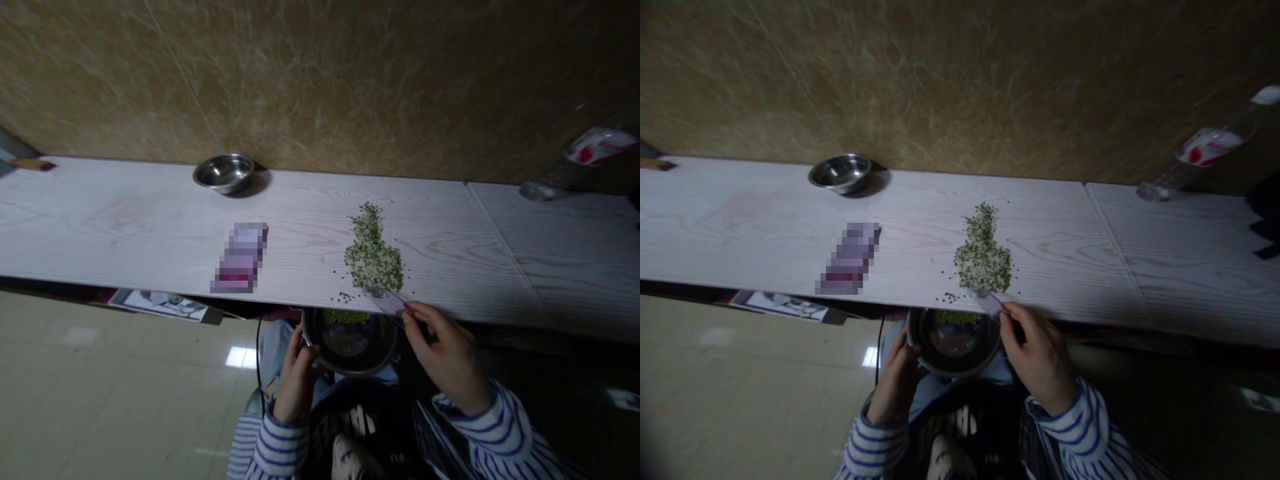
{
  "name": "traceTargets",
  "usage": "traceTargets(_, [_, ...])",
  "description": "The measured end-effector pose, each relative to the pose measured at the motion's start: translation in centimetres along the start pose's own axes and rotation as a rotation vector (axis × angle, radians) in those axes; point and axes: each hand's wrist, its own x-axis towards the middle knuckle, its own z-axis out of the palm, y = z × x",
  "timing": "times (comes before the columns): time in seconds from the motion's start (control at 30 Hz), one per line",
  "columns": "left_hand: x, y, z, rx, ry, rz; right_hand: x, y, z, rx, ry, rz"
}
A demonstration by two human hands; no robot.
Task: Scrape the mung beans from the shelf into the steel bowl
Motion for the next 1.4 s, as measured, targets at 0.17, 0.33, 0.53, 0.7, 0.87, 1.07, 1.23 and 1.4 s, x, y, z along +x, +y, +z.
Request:
traceTargets(0.17, [0.1, 0.0, 0.0, 0.025, 0.003, 0.006, -0.1, -0.8, 0.1, 0.046, -0.024, -0.03])
traceTargets(0.33, [0.3, -0.2, -0.2, 0.04, 0.016, 0.015, 0.1, -1.2, 0.4, 0.064, -0.036, -0.048])
traceTargets(0.53, [0.2, 0.0, -0.2, 0.01, 0.014, 0.01, 0.2, -1.5, 0.6, 0.073, -0.052, -0.058])
traceTargets(0.7, [0.1, 0.2, -0.5, -0.003, -0.05, -0.012, 0.3, -1.6, 0.9, 0.06, -0.052, -0.055])
traceTargets(0.87, [0.1, 0.2, -0.6, -0.026, -0.04, -0.016, 0.1, -1.3, 1.1, 0.045, -0.043, -0.071])
traceTargets(1.07, [0.1, 0.1, -0.8, -0.028, -0.035, -0.008, 0.3, -1.3, 1.1, 0.027, -0.008, -0.078])
traceTargets(1.23, [0.2, 0.1, -0.8, -0.018, -0.044, -0.019, 0.5, -1.1, 1.0, 0.01, -0.007, -0.079])
traceTargets(1.4, [0.3, 0.2, -0.8, -0.018, -0.049, -0.016, 0.5, -0.8, 1.1, -0.007, -0.012, -0.078])
